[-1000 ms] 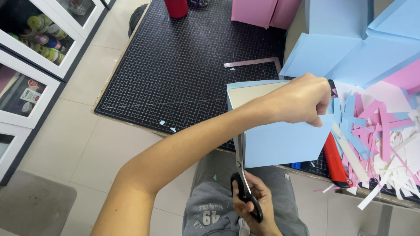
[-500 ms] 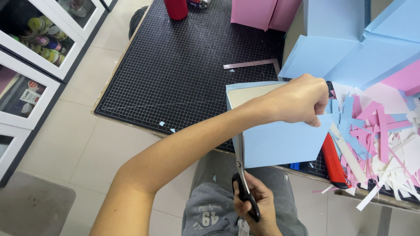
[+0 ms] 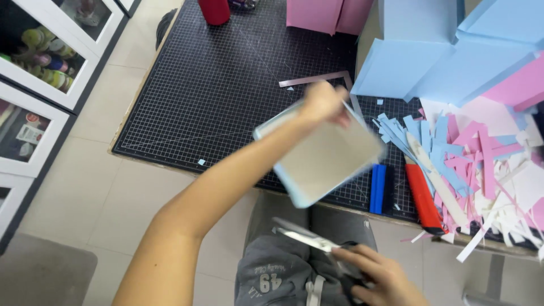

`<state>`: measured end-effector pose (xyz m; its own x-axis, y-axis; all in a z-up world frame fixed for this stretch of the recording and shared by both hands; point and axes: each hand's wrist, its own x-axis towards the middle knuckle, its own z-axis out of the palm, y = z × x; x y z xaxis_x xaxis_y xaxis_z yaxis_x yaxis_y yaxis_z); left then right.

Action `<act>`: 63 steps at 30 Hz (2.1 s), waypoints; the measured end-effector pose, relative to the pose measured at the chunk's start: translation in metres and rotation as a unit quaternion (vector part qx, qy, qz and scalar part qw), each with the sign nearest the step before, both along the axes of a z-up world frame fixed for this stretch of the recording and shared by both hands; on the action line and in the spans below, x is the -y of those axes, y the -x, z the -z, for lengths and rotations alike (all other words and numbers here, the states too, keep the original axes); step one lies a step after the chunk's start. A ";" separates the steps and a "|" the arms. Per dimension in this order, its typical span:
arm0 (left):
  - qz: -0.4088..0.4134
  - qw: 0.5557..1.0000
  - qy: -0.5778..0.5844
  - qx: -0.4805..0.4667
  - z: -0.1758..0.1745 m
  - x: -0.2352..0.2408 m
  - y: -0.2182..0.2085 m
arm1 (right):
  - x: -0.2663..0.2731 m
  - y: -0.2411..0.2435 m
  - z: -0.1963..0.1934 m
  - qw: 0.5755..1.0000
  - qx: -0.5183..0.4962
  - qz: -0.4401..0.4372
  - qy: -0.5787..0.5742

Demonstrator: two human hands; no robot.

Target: The person assembles a light blue paper box by folding and creasing its edges with a bone folder. They trim excess paper from the box's rim using scissors and apply glue to the inner edges with a brush. The person repeatedly folds and presses the box's flaps to secure the structure.

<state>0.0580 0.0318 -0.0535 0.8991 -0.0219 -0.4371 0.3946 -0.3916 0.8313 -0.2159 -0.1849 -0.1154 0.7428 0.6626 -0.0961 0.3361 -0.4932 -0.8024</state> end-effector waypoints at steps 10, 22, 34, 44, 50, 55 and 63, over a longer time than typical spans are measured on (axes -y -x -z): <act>0.366 0.901 -0.083 0.219 -0.003 -0.045 0.068 | 0.081 0.012 0.005 0.982 -0.056 0.153 0.099; 0.396 0.869 0.016 0.297 -0.059 -0.032 0.114 | 0.027 0.007 -0.003 0.930 0.164 0.315 -0.088; 0.250 0.957 0.136 0.065 -0.100 -0.009 0.121 | 0.025 0.006 -0.011 0.863 0.365 0.349 -0.007; 0.207 0.969 0.136 0.010 -0.103 -0.008 0.117 | 0.010 0.000 -0.005 0.851 0.369 0.370 -0.049; 0.204 0.973 0.112 0.001 -0.107 -0.008 0.117 | 0.010 -0.003 -0.012 0.876 0.313 0.351 -0.109; 0.208 0.971 0.121 0.004 -0.103 -0.009 0.117 | 0.017 -0.001 -0.005 0.895 0.255 0.344 -0.126; 0.218 0.970 0.105 -0.003 -0.107 -0.009 0.119 | 0.035 0.001 -0.020 0.923 0.137 0.327 -0.151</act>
<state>-0.0605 0.0411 0.0535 0.7821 -0.4883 -0.3872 0.2347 -0.3449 0.9088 -0.2164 -0.2200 -0.0955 0.9624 0.0305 0.2699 0.2563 -0.4305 -0.8654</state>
